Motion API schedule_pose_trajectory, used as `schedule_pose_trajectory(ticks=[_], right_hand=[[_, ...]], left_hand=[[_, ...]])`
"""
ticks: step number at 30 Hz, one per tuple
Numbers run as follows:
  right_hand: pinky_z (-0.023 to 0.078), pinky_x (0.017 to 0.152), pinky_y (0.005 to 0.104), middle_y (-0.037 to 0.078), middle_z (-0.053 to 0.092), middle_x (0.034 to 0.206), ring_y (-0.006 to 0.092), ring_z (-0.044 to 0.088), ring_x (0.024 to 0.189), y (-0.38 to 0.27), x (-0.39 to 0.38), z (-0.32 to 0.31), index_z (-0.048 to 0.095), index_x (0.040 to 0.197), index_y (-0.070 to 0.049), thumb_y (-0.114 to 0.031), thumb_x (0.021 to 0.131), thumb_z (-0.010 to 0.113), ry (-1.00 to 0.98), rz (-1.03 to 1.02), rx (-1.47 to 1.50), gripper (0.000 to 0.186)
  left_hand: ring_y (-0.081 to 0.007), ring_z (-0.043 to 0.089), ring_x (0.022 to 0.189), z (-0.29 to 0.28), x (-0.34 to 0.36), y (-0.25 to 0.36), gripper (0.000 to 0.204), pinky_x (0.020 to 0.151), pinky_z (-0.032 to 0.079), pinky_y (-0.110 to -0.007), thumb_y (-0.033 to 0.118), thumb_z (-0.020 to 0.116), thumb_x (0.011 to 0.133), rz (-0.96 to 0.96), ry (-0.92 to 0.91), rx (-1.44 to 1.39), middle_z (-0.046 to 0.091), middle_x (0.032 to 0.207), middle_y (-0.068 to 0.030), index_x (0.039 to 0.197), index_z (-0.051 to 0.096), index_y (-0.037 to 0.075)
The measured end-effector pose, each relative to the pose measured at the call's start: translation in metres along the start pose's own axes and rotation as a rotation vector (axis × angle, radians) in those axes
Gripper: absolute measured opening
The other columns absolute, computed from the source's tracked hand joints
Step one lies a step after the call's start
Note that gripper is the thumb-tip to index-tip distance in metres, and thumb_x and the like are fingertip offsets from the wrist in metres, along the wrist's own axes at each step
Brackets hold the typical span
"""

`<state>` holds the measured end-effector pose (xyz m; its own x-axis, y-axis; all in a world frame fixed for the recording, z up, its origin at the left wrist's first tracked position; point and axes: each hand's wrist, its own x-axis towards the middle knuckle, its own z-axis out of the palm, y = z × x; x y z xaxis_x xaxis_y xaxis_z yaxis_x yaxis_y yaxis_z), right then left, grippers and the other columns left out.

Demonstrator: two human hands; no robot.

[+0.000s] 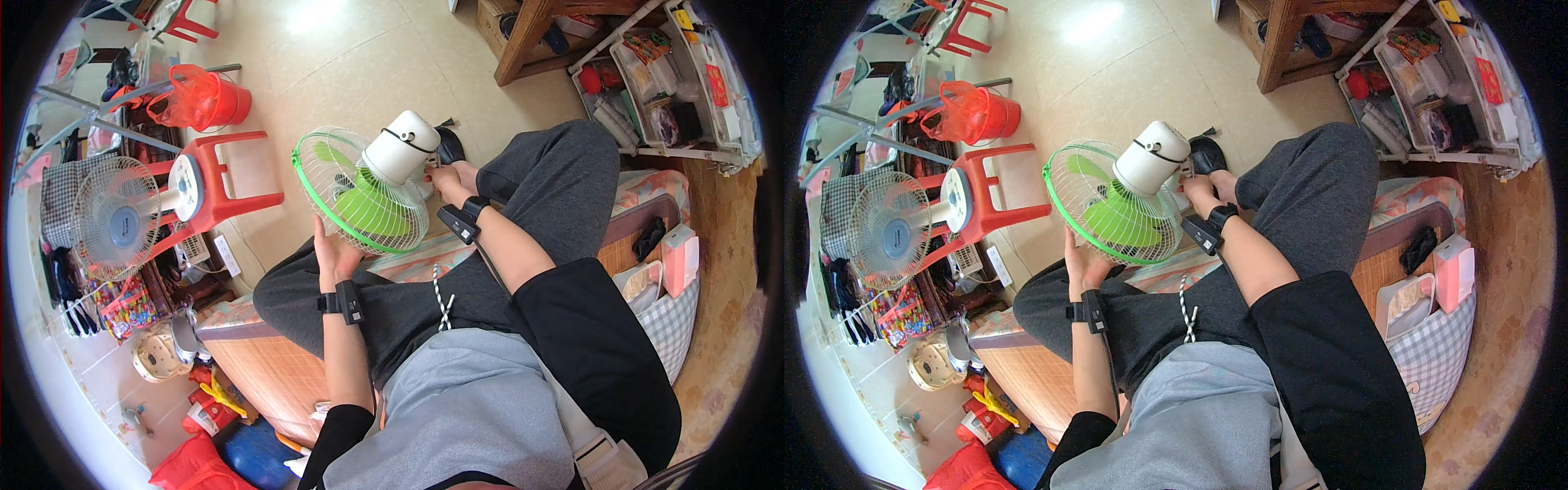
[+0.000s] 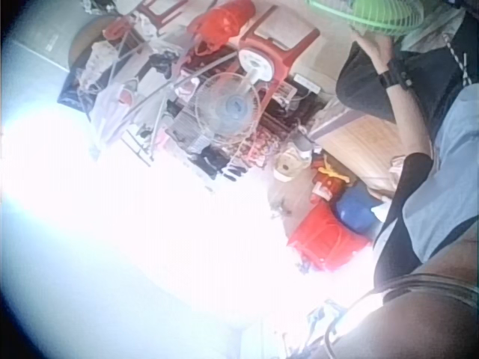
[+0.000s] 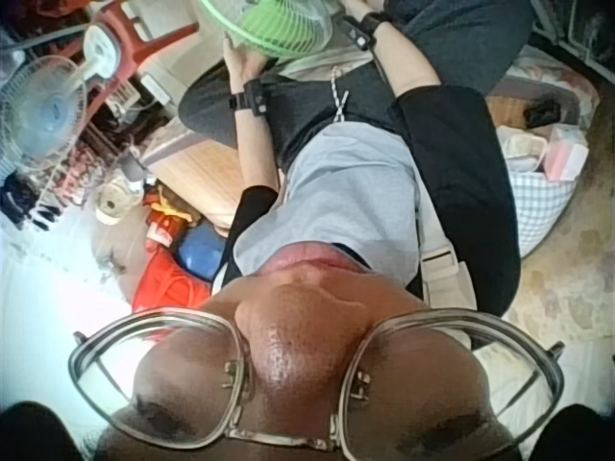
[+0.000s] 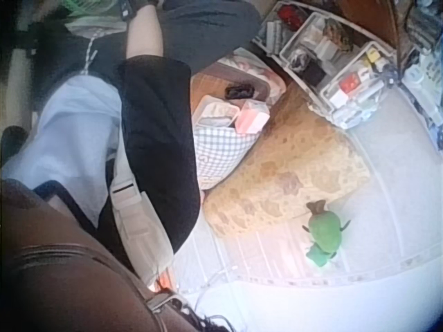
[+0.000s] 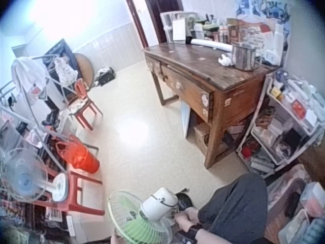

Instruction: The recorder is attempting to repair or inspect a small green and white desktop fan using a tool.

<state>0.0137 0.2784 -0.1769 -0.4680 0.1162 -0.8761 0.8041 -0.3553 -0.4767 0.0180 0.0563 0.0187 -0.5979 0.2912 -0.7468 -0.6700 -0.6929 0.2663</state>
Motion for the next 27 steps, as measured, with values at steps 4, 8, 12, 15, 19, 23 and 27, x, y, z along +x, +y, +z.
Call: schedule_pose_trajectory(ticks=[4, 8, 12, 15, 19, 23, 27], right_hand=[[0.040, 0.051, 0.0331, 0.009, 0.065, 0.069, 0.0201, 0.055, 0.055, 0.002, -0.003, 0.000, 0.064, 0.078, 0.001, -0.023, 0.084, 0.058, 0.076, -0.035, -0.052, 0.025], [0.042, 0.056, 0.0336, 0.009, 0.065, 0.068, 0.0204, 0.057, 0.059, 0.004, 0.001, -0.001, 0.064, 0.078, 0.000, -0.024, 0.084, 0.059, 0.060, -0.083, -0.015, 0.026], [0.036, 0.043, 0.0327, 0.004, 0.061, 0.066, 0.0150, 0.047, 0.046, 0.004, 0.010, 0.002, 0.063, 0.078, -0.005, -0.027, 0.082, 0.061, 0.075, -0.127, -0.118, 0.022], [0.037, 0.044, 0.0328, 0.005, 0.062, 0.066, 0.0158, 0.050, 0.048, 0.002, 0.010, 0.003, 0.064, 0.077, -0.003, -0.027, 0.081, 0.062, 0.105, -0.177, -0.125, 0.024], [0.043, 0.058, 0.0358, 0.011, 0.064, 0.065, 0.0219, 0.060, 0.061, 0.000, 0.014, 0.006, 0.065, 0.075, 0.001, -0.029, 0.082, 0.060, 0.140, -0.175, -0.180, 0.031], [0.044, 0.058, 0.0368, 0.011, 0.064, 0.064, 0.0237, 0.060, 0.060, 0.002, 0.017, 0.005, 0.065, 0.073, 0.001, -0.030, 0.081, 0.060, 0.140, -0.229, -0.140, 0.033], [0.041, 0.052, 0.0313, 0.007, 0.061, 0.064, 0.0171, 0.056, 0.055, -0.006, 0.014, 0.005, 0.062, 0.075, -0.001, -0.024, 0.079, 0.063, 0.121, -0.189, -0.219, 0.024]], left_hand=[[-0.0366, 0.026, 0.130, 0.010, 0.002, -0.001, 0.075, 0.101, 0.014, -0.065, 0.064, 0.035, 0.086, -0.079, -0.007, 0.110, 0.027, 0.143, -0.0152, 0.139, 0.028, 0.011], [-0.0365, 0.022, 0.132, 0.027, -0.006, -0.003, 0.076, 0.101, 0.009, -0.066, 0.065, 0.033, 0.085, -0.125, -0.027, 0.089, 0.024, 0.145, -0.0142, 0.140, 0.026, 0.012], [-0.0363, 0.015, 0.134, 0.025, -0.010, -0.008, 0.083, 0.102, 0.003, -0.065, 0.067, 0.034, 0.084, -0.073, 0.020, 0.054, 0.018, 0.147, -0.0152, 0.142, 0.018, 0.010], [-0.0356, 0.009, 0.136, 0.023, -0.012, -0.012, 0.092, 0.103, 0.000, -0.064, 0.070, 0.036, 0.081, -0.006, 0.042, 0.201, 0.012, 0.148, -0.0168, 0.143, 0.009, 0.007], [-0.0350, 0.008, 0.136, 0.024, -0.013, -0.015, 0.093, 0.103, 0.001, -0.064, 0.069, 0.037, 0.081, 0.049, 0.028, 0.271, 0.009, 0.148, -0.0177, 0.143, 0.006, 0.007], [-0.0342, 0.011, 0.135, 0.038, -0.018, -0.027, 0.083, 0.099, 0.007, -0.068, 0.059, 0.043, 0.086, 0.322, 0.022, 0.474, 0.012, 0.148, -0.0164, 0.144, 0.004, 0.015], [-0.0292, 0.028, 0.127, 0.054, -0.018, -0.036, 0.096, 0.097, 0.023, -0.061, 0.025, 0.068, 0.080, 0.516, 0.189, 0.913, 0.025, 0.140, -0.0141, 0.142, -0.005, 0.015]])
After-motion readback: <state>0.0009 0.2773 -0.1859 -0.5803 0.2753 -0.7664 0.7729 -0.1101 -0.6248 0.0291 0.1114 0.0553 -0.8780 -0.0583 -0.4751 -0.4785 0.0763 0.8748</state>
